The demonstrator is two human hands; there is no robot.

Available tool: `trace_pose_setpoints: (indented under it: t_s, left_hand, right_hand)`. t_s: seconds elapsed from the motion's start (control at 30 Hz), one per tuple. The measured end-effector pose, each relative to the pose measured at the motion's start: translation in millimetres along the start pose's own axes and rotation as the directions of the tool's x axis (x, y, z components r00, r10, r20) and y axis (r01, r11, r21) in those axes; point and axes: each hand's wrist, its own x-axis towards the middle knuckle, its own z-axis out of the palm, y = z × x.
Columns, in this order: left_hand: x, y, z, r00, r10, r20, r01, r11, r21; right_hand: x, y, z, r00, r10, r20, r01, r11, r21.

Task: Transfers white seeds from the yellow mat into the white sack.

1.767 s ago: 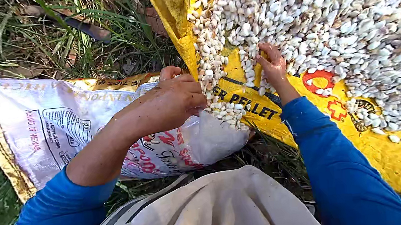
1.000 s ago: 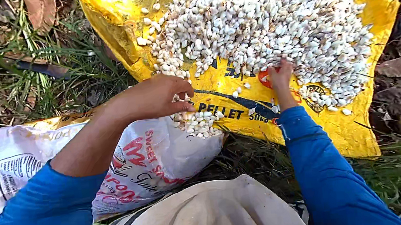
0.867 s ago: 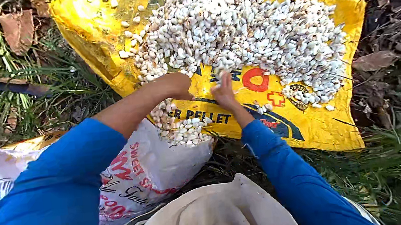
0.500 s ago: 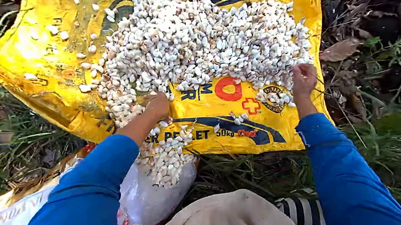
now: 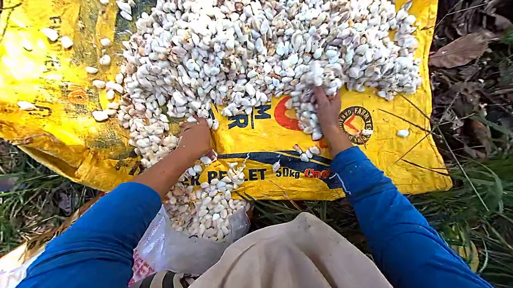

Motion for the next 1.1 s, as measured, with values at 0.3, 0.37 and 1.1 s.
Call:
trace_pose_setpoints:
  t_s: [0.3,0.37,1.1]
  left_hand:
    - [-4,-7,6,0.998,0.042,-0.036,-0.043,0.998,-0.035]
    - [-7,-8,3,0.999,0.031,-0.017,-0.031,0.999,0.008]
    - [-13,-4,-2,1.000,0.014,0.005,-0.014,1.000,0.013]
  right_hand:
    - [-157,-149,10,0.598,0.197,0.777,0.254,0.873,-0.417]
    - [-142,-147,-23,0.622,0.124,0.773,0.278,0.888,-0.367]
    - [-34,-77,-37,0.615,-0.008,0.789,0.324,0.914,-0.244]
